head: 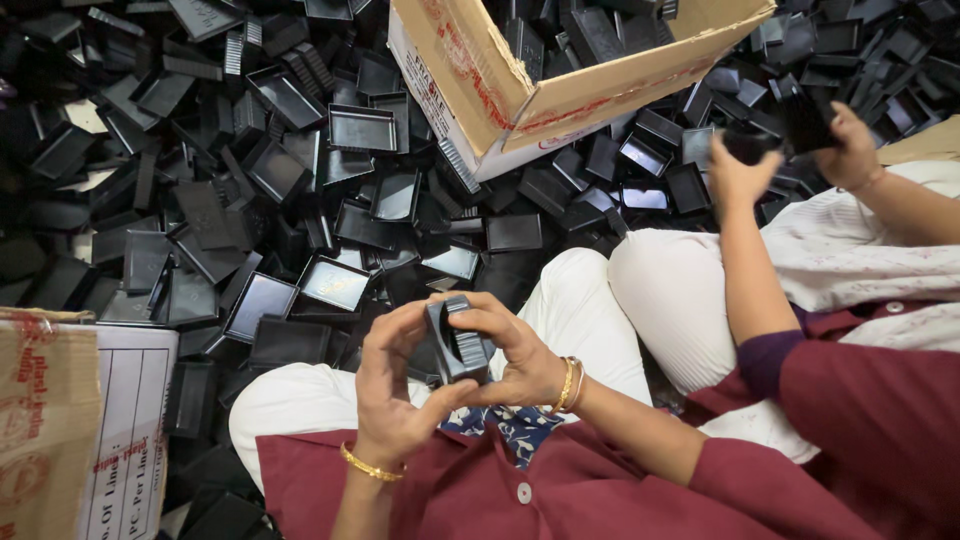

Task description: The person sits on the floor among a large pile of black plastic boxes, picks up individual boxes, turns them over and stacks or pairs them, then tosses them into a nearby cardboard carton. Other workers around the pile perform the same sorting and boxing of the plastic boxes.

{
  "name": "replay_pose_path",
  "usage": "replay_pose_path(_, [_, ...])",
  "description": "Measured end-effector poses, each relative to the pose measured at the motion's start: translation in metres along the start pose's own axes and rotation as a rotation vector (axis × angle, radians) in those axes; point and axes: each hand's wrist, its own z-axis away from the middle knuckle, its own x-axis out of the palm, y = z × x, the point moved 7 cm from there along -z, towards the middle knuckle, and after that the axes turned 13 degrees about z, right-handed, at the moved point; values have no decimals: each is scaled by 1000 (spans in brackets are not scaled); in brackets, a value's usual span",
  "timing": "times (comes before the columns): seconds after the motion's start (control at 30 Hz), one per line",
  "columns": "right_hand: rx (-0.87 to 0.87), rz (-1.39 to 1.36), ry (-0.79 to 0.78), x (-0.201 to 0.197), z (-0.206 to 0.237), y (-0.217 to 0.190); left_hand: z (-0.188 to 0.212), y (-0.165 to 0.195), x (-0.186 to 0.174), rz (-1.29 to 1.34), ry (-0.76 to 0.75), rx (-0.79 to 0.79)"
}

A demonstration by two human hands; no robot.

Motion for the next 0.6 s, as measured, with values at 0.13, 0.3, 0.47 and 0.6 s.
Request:
replay_pose_path(0.13, [-51,115,24,-1,-5,-6,-2,6,4,-78,-44,14])
replay_pose_path(0.3, [-24,1,91,3,2,1,-3,5,7,-201,-73,-8])
replay_pose_path(0.47, [267,-432,295,12,8,21,1,13,17,-424,-15,187])
replay_pose_path(0.6, [546,-890,445,14,8,45,4,15,26,-726,-20,338])
